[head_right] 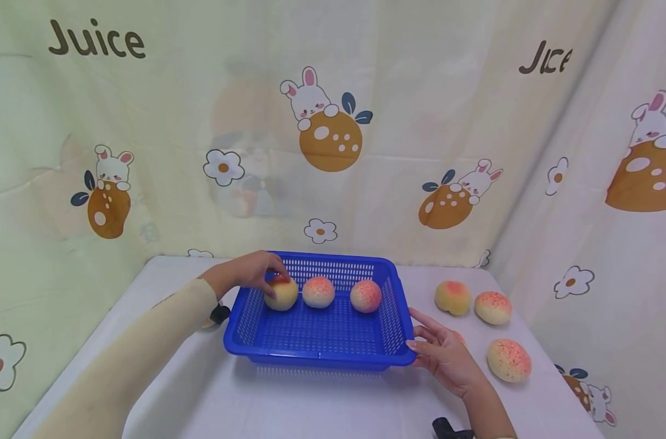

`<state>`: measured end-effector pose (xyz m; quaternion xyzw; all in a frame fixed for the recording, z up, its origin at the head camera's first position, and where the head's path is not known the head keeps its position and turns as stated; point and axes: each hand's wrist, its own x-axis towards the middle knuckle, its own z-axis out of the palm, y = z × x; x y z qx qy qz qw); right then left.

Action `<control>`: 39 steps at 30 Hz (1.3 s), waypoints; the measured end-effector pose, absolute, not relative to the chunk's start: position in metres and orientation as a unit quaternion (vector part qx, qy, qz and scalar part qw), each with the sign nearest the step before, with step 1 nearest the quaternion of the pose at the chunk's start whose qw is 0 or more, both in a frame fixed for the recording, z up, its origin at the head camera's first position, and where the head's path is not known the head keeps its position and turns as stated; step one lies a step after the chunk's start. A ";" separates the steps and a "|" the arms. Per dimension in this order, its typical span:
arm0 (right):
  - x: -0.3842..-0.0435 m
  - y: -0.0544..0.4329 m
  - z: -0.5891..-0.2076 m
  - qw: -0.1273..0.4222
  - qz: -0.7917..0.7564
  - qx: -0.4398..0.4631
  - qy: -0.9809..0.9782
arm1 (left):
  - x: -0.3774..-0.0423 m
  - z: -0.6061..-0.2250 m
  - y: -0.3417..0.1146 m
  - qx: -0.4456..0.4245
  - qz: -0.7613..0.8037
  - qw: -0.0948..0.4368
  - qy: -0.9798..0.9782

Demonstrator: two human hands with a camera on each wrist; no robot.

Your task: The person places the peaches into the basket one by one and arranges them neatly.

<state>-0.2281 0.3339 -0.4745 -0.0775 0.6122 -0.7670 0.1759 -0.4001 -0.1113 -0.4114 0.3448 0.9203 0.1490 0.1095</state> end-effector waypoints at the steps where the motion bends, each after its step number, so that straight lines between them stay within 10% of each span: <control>1: -0.228 0.334 -0.475 0.175 -0.767 -0.076 0.613 | -0.399 -0.412 -0.112 0.343 0.152 0.107 0.921; 39: -0.228 0.333 -0.474 0.179 -0.766 -0.103 0.609 | -0.314 -0.431 -0.207 0.204 0.383 -0.075 0.898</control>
